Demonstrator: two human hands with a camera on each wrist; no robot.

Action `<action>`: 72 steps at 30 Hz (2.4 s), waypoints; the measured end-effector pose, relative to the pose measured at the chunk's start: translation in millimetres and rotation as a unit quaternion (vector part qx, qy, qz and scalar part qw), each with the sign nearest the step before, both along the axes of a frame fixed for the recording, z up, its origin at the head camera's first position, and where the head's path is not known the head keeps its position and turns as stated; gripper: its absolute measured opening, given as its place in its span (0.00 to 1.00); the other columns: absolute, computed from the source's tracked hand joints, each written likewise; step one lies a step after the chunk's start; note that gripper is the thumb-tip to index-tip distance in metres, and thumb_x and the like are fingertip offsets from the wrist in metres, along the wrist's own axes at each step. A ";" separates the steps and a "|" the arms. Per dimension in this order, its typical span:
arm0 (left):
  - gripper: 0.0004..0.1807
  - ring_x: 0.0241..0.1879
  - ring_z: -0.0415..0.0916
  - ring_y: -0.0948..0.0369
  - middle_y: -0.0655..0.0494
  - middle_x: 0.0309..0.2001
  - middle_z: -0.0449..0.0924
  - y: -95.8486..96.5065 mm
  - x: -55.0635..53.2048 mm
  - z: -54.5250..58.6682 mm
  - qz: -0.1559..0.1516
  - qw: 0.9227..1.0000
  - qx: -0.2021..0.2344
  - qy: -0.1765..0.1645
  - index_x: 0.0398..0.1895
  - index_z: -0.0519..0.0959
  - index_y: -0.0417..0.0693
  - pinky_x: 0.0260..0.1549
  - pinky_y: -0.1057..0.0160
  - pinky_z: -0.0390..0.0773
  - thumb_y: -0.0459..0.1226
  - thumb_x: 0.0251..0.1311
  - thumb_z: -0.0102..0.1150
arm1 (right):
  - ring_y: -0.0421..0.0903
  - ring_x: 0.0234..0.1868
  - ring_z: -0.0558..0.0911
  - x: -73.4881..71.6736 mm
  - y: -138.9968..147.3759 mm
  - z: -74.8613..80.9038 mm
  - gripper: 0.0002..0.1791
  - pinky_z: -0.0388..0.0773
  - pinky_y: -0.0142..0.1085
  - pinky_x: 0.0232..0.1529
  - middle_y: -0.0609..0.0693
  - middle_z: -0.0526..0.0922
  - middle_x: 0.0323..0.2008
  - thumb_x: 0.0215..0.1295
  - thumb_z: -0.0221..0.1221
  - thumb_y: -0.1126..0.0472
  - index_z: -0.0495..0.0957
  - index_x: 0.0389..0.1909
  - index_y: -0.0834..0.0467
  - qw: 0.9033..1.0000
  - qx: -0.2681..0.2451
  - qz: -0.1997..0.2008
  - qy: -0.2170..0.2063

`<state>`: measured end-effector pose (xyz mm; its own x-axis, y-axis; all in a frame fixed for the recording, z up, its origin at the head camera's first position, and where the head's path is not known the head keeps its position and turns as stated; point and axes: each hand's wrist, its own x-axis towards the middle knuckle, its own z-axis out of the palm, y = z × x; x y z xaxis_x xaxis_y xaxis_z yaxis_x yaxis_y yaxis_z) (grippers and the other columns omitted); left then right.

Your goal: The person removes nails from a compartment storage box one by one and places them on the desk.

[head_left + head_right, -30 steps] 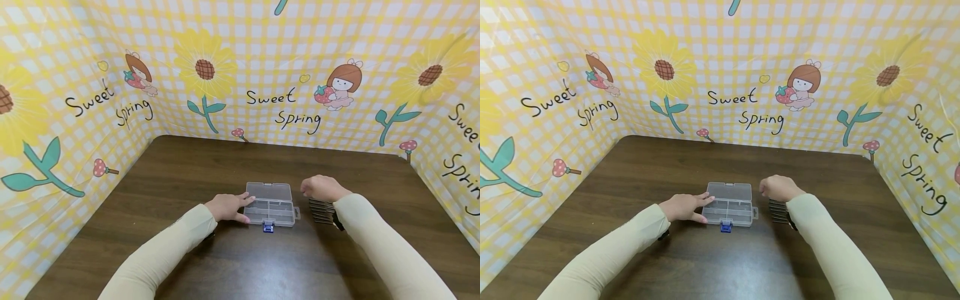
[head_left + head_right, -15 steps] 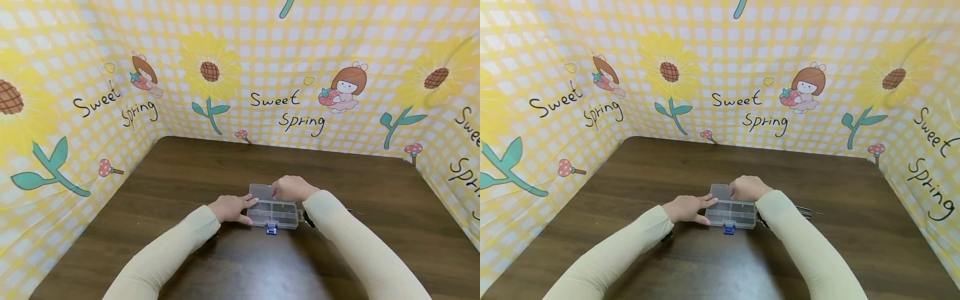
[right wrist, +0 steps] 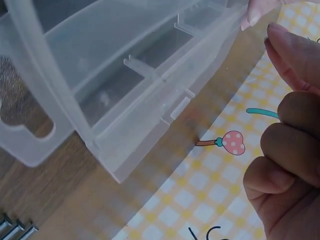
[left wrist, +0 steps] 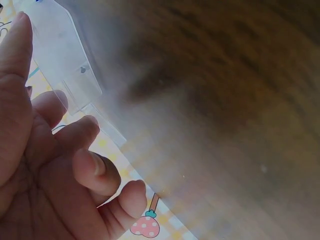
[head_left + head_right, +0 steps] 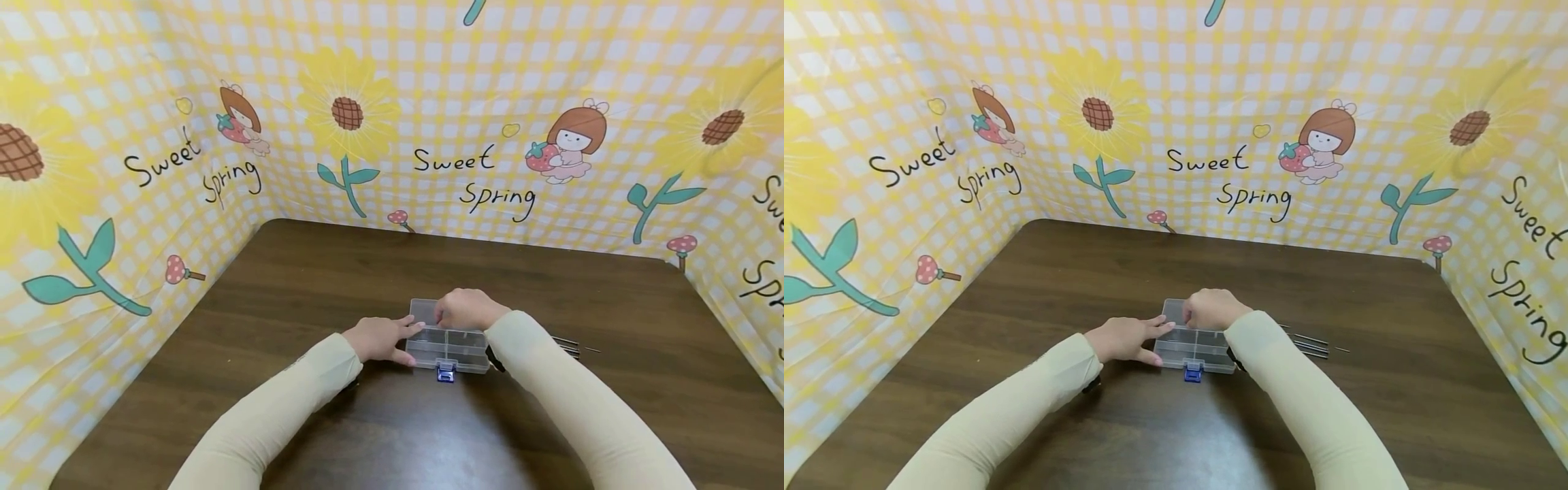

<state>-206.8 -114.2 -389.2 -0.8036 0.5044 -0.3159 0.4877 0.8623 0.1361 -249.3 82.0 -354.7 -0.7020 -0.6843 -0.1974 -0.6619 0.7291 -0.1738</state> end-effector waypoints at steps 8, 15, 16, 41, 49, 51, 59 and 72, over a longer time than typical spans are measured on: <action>0.43 0.61 0.70 0.53 0.57 0.73 0.56 0.6 0.0 1.7 0.001 1.000 0.001 -0.001 0.73 0.59 0.63 0.34 0.58 0.75 0.60 0.55 0.59 | 0.41 0.32 0.80 4.3 -5.8 -6.6 0.04 0.77 0.41 0.38 0.45 0.84 0.35 0.61 0.63 0.60 0.85 0.35 0.53 1.000 0.002 0.019 0.000; 0.43 0.61 0.70 0.54 0.59 0.73 0.55 0.8 0.6 0.6 0.013 1.000 0.001 -0.007 0.73 0.59 0.64 0.32 0.58 0.74 0.60 0.54 0.59 | 0.42 0.34 0.81 5.7 -11.9 -19.7 0.05 0.78 0.41 0.40 0.44 0.85 0.35 0.62 0.62 0.61 0.86 0.35 0.53 1.000 0.005 0.026 -0.012; 0.43 0.61 0.70 0.54 0.59 0.73 0.55 1.0 0.6 0.5 0.015 1.000 0.003 -0.009 0.73 0.59 0.64 0.33 0.58 0.75 0.60 0.54 0.60 | 0.42 0.34 0.81 5.7 -12.5 -21.5 0.04 0.78 0.41 0.40 0.44 0.85 0.34 0.63 0.62 0.61 0.86 0.34 0.53 1.000 0.005 0.029 -0.010; 0.43 0.64 0.67 0.54 0.57 0.73 0.54 2.5 -1.4 1.1 0.012 1.000 0.006 -0.012 0.74 0.58 0.62 0.41 0.52 0.76 0.59 0.55 0.59 | 0.40 0.28 0.80 9.8 -18.3 -31.7 0.07 0.78 0.41 0.33 0.42 0.84 0.27 0.57 0.64 0.65 0.85 0.24 0.51 0.999 0.014 0.019 0.043; 0.43 0.64 0.67 0.53 0.57 0.73 0.54 2.3 -2.3 -0.9 0.014 1.000 0.006 -0.011 0.74 0.58 0.62 0.45 0.50 0.75 0.59 0.55 0.59 | 0.38 0.24 0.74 7.1 -16.3 -30.7 0.09 0.75 0.37 0.29 0.41 0.80 0.23 0.61 0.62 0.64 0.82 0.21 0.52 0.998 0.031 0.043 0.044; 0.43 0.63 0.67 0.53 0.57 0.73 0.54 2.5 -2.2 -0.8 0.014 1.000 0.006 -0.011 0.74 0.58 0.62 0.45 0.51 0.75 0.59 0.55 0.60 | 0.39 0.23 0.72 6.2 -14.7 -29.7 0.11 0.73 0.37 0.29 0.41 0.78 0.22 0.61 0.62 0.64 0.81 0.20 0.51 0.998 0.033 0.045 0.038; 0.43 0.64 0.67 0.52 0.56 0.73 0.54 2.7 -2.6 -0.2 0.011 1.000 0.007 -0.012 0.74 0.58 0.62 0.45 0.50 0.75 0.59 0.55 0.60 | 0.43 0.36 0.82 4.2 -13.7 -23.6 0.04 0.78 0.40 0.39 0.44 0.85 0.33 0.60 0.64 0.62 0.87 0.31 0.52 0.998 0.057 0.031 0.021; 0.43 0.63 0.68 0.52 0.56 0.73 0.54 3.9 -0.8 2.1 0.016 1.000 0.009 -0.017 0.74 0.58 0.61 0.37 0.56 0.75 0.58 0.55 0.60 | 0.39 0.26 0.77 4.7 -16.0 -31.7 0.09 0.78 0.38 0.33 0.43 0.82 0.25 0.59 0.63 0.66 0.83 0.22 0.52 0.997 0.057 0.033 0.040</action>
<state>-207.6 -110.3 -387.1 -0.8080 0.4852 -0.3343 0.4554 0.8743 0.1682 -244.6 66.0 -386.5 -0.6728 -0.7062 -0.2203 -0.7177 0.6953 -0.0370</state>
